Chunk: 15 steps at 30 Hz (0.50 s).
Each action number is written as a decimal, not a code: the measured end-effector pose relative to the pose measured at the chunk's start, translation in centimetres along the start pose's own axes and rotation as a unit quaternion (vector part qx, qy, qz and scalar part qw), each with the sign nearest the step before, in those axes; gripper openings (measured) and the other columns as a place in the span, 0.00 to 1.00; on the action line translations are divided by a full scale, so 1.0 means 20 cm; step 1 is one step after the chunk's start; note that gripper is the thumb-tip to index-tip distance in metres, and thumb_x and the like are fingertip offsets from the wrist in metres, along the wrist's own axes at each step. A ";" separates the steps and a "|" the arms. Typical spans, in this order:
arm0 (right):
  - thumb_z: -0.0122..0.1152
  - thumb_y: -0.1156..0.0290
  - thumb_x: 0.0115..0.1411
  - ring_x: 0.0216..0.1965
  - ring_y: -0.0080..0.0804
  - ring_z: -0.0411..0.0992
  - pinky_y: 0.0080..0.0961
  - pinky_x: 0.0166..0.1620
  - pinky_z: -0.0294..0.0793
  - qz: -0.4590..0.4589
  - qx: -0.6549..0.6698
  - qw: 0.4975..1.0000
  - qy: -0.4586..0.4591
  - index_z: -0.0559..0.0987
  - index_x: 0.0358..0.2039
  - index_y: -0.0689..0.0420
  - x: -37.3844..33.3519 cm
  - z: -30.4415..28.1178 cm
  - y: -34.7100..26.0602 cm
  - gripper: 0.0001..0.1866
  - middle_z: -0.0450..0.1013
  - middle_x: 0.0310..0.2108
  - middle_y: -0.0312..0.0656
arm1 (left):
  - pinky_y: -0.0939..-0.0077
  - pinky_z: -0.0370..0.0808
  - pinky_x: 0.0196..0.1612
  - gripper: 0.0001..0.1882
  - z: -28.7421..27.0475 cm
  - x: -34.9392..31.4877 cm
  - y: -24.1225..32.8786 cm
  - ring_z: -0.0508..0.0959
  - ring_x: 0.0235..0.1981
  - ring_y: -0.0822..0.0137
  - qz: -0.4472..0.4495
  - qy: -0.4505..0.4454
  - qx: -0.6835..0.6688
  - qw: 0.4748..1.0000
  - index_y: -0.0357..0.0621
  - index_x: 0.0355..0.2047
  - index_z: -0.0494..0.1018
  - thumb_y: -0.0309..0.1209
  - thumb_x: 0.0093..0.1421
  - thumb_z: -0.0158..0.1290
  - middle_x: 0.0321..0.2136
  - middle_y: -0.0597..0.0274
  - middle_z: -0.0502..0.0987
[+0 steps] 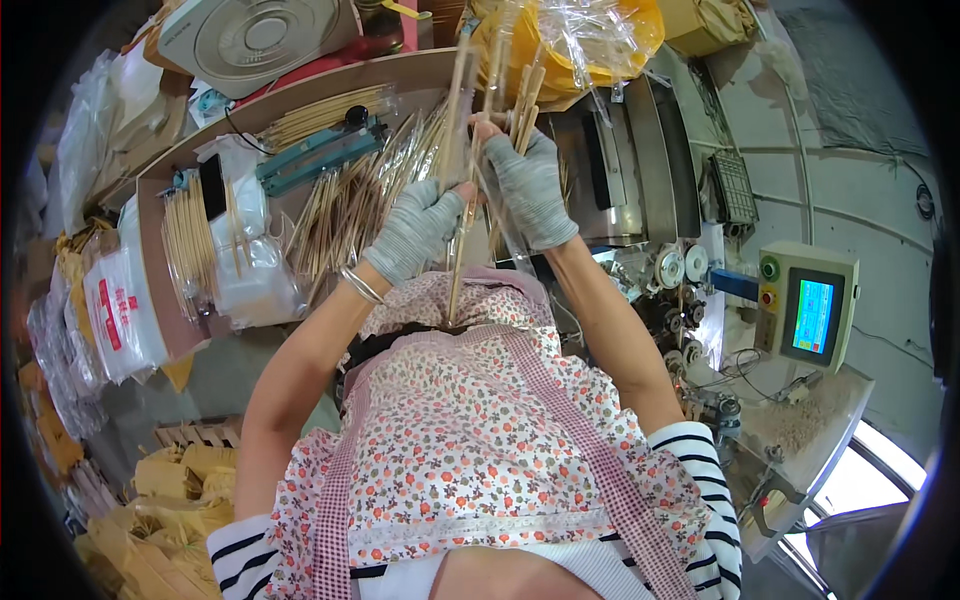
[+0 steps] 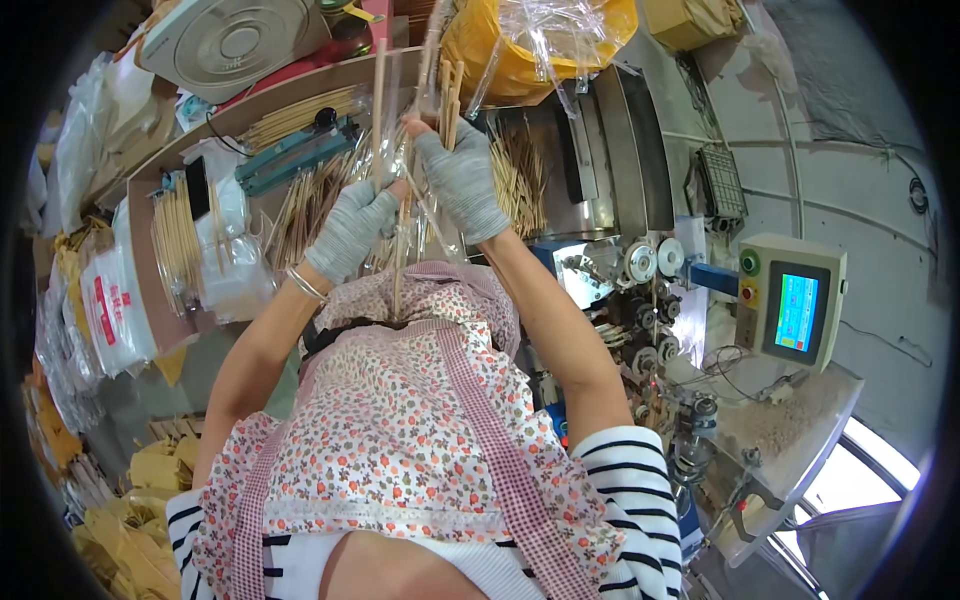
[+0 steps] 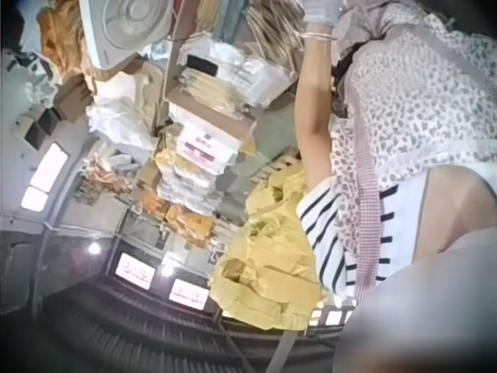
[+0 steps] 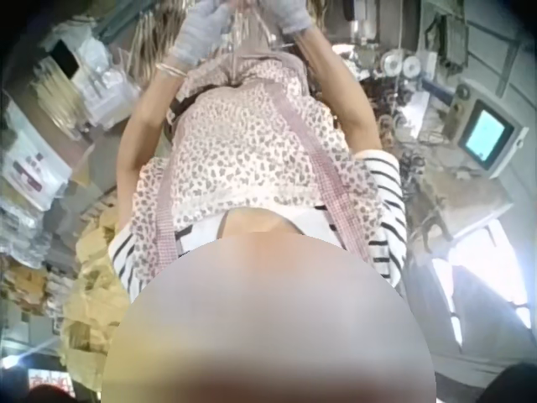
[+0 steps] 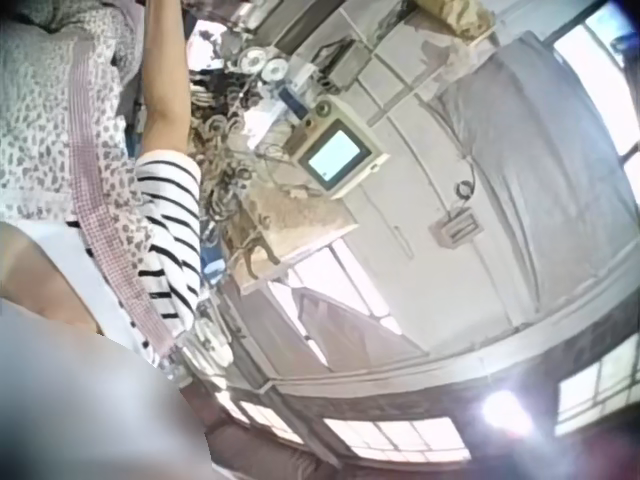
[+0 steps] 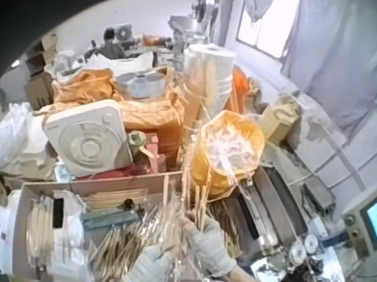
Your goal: Sorting and feeding bamboo skewers into a packaging machine on a production floor.
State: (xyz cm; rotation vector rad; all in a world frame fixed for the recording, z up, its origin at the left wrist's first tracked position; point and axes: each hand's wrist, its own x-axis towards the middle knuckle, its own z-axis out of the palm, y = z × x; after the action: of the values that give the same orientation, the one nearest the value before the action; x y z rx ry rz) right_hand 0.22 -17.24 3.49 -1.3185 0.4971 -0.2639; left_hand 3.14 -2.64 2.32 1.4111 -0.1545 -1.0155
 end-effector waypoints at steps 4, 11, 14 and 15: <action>0.57 0.69 0.57 0.19 0.12 0.62 0.11 0.22 0.61 0.060 0.064 0.996 -0.023 0.74 0.31 0.56 -0.04 0.00 -0.03 0.05 0.67 0.20 0.27 | 0.88 0.55 0.17 0.10 -0.01 0.00 0.05 0.58 0.15 0.85 0.036 0.033 -0.024 0.998 0.42 0.36 0.75 0.35 0.59 0.52 0.16 0.80 0.66; 0.58 0.67 0.56 0.20 0.12 0.61 0.12 0.23 0.61 -0.022 -0.050 0.995 -0.083 0.72 0.28 0.56 -0.13 0.00 -0.01 0.07 0.65 0.19 0.26 | 0.88 0.54 0.18 0.07 -0.08 -0.03 0.01 0.59 0.17 0.86 0.090 -0.025 -0.008 0.996 0.42 0.32 0.76 0.32 0.57 0.54 0.17 0.80 0.66; 0.60 0.65 0.55 0.21 0.11 0.58 0.11 0.23 0.58 0.015 -0.028 0.993 -0.114 0.73 0.29 0.55 -0.13 0.01 0.02 0.08 0.63 0.19 0.24 | 0.88 0.54 0.17 0.09 -0.11 -0.03 0.04 0.59 0.15 0.85 0.085 0.045 0.002 0.995 0.40 0.30 0.75 0.33 0.59 0.52 0.16 0.78 0.68; 0.60 0.65 0.55 0.21 0.11 0.58 0.11 0.23 0.58 0.013 -0.028 0.993 -0.113 0.73 0.29 0.55 -0.15 0.01 0.03 0.08 0.63 0.19 0.24 | 0.88 0.54 0.17 0.09 -0.13 -0.02 0.06 0.59 0.15 0.85 0.087 0.044 0.003 0.995 0.40 0.30 0.75 0.33 0.59 0.52 0.16 0.78 0.68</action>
State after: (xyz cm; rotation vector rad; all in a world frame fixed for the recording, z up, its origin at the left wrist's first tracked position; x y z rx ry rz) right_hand -2.36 -15.59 3.53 -1.3766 0.3311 -0.0774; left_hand 5.18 -0.64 3.05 1.4181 -0.2123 -0.8085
